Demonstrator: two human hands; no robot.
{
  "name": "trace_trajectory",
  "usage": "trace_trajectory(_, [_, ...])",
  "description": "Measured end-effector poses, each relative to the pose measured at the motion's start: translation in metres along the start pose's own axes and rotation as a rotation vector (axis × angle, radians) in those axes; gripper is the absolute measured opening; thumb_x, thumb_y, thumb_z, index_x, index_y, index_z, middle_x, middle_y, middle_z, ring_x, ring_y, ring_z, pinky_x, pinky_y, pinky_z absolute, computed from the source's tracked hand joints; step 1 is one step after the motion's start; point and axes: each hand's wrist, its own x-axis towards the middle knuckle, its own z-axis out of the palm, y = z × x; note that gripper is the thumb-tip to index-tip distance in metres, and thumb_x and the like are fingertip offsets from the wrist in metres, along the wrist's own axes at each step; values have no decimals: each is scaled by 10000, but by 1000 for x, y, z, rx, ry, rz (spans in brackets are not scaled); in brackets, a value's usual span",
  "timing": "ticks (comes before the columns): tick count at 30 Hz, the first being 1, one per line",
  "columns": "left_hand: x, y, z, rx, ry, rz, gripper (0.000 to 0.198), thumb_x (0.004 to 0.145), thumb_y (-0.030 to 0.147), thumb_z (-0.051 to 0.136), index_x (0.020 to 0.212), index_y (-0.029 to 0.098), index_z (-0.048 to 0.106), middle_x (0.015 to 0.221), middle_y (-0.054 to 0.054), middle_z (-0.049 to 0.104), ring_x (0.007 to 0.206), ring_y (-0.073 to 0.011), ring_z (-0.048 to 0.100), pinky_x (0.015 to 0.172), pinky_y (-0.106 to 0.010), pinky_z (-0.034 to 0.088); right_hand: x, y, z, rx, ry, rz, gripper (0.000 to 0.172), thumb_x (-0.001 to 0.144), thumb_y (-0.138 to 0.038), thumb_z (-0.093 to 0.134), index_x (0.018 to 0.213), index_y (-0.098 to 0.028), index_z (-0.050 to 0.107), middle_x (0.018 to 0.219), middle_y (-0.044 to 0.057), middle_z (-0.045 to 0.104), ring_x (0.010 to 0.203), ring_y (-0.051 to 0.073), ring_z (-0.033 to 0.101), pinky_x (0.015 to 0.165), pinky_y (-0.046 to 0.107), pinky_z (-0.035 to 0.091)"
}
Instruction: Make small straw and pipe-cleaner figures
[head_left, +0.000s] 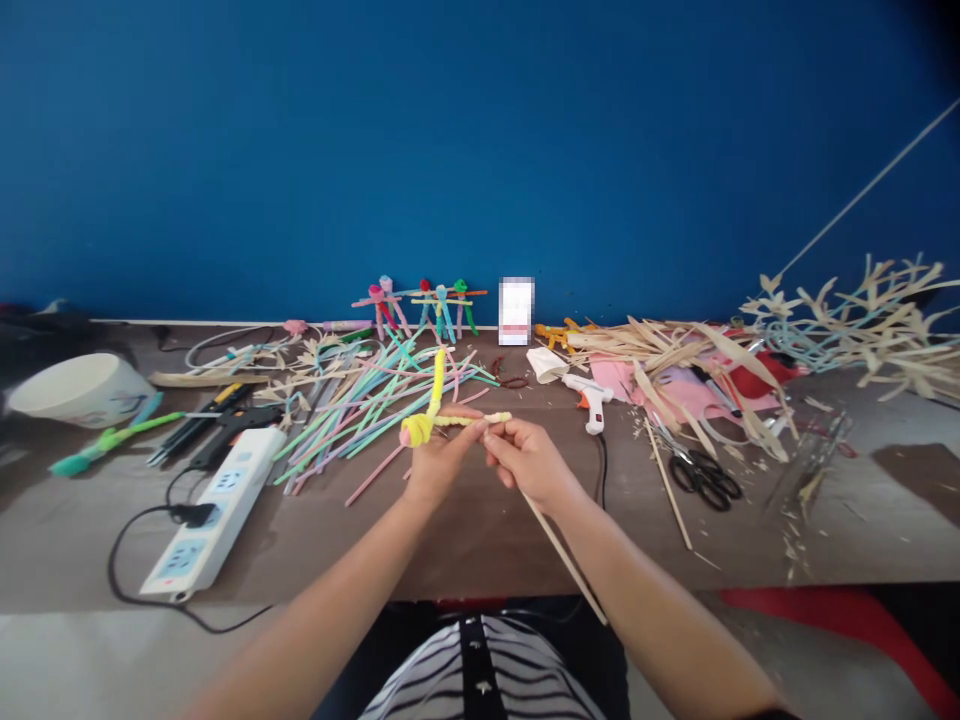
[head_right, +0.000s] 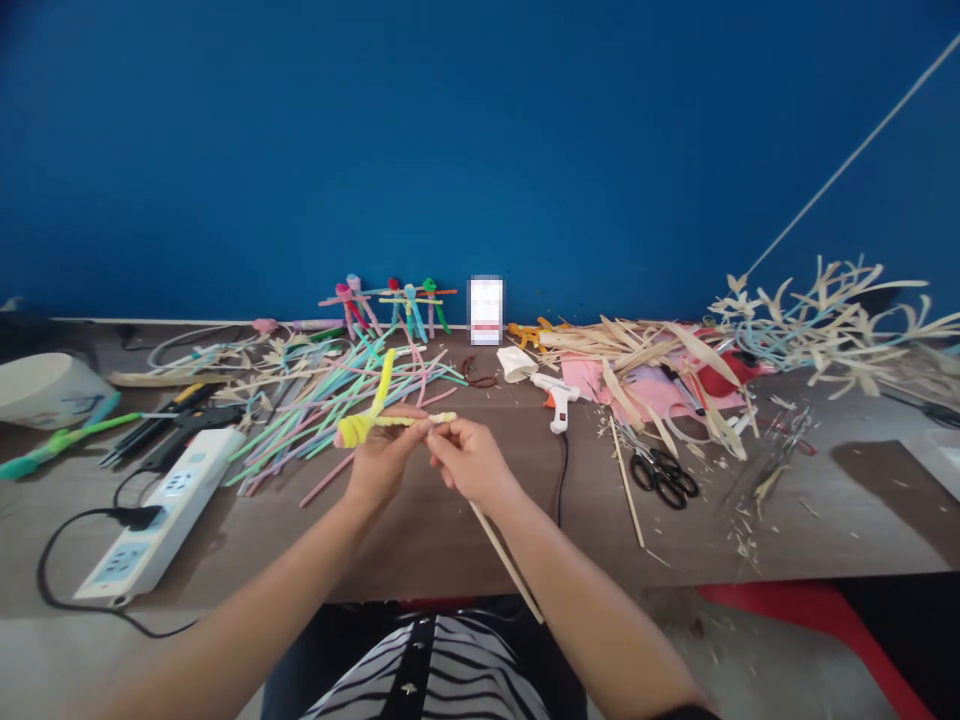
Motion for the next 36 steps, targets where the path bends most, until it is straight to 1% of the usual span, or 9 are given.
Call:
trace_trajectory(3, [-3, 0, 0, 131, 17, 11, 105, 660, 253, 617, 709, 161, 604, 691, -18, 595, 696, -141, 553, 698, -289, 438, -5, 4, -2, -237, 51, -97, 148, 734, -314, 479, 702, -171, 500, 548, -43, 478, 390, 57, 382, 391, 183, 282])
trace_trajectory(9, [-6, 5, -5, 160, -105, -23, 129, 693, 256, 579, 781, 167, 608, 759, -37, 627, 755, -160, 573, 713, -293, 441, -14, -8, -13, -771, 94, -205, 129, 767, -228, 438, 800, -195, 558, 681, 10, 595, 571, 121, 502, 540, 218, 331])
trace_trajectory(13, [-8, 1, -8, 143, -124, -44, 157, 715, 248, 554, 843, 164, 584, 790, -44, 613, 752, -153, 565, 693, -282, 444, -15, -11, -11, -901, 108, -217, 172, 798, -234, 397, 778, -197, 565, 654, 14, 607, 540, 126, 504, 520, 220, 299])
trace_trajectory(20, [-8, 1, -10, 296, -76, 55, 86, 714, 238, 560, 759, 168, 585, 721, -27, 602, 733, -152, 559, 715, -293, 437, -16, -11, -3, -1047, 74, -242, 112, 781, -198, 423, 766, -197, 534, 614, -2, 586, 531, 120, 496, 510, 225, 249])
trace_trajectory(27, [-5, 6, -16, 404, -192, 174, 43, 697, 198, 572, 723, 186, 604, 713, -30, 616, 720, -162, 570, 704, -298, 436, -22, -33, -8, -1252, -7, -284, 114, 791, -217, 421, 754, -181, 523, 678, 31, 603, 596, 142, 522, 533, 252, 234])
trace_trajectory(30, [-4, 14, -20, 409, -299, 140, 40, 689, 190, 577, 714, 182, 606, 711, -31, 614, 711, -160, 560, 698, -295, 427, -18, -44, -18, -1219, -86, -312, 106, 768, -207, 451, 723, -173, 541, 681, 28, 601, 601, 135, 510, 535, 254, 240])
trace_trajectory(32, [-3, 20, -22, 370, -419, 56, 45, 693, 196, 574, 710, 169, 606, 701, -33, 607, 702, -156, 550, 691, -289, 419, -11, -47, -27, -1081, -149, -317, 80, 740, -195, 483, 701, -171, 549, 669, 10, 589, 599, 119, 494, 535, 240, 259])
trace_trajectory(34, [-4, 22, -25, 267, -523, -63, 63, 691, 212, 582, 711, 158, 604, 692, -32, 597, 697, -151, 539, 681, -279, 413, -1, -45, -34, -828, -229, -261, 48, 702, -199, 526, 673, -162, 540, 631, -13, 563, 573, 96, 476, 517, 214, 284])
trace_trajectory(36, [-6, 19, -25, 114, -533, -162, 82, 679, 229, 600, 706, 152, 598, 676, -22, 579, 683, -142, 526, 661, -265, 405, 7, -36, -38, -484, -308, -150, 84, 673, -227, 564, 667, -154, 523, 597, -30, 534, 522, 73, 456, 477, 188, 307])
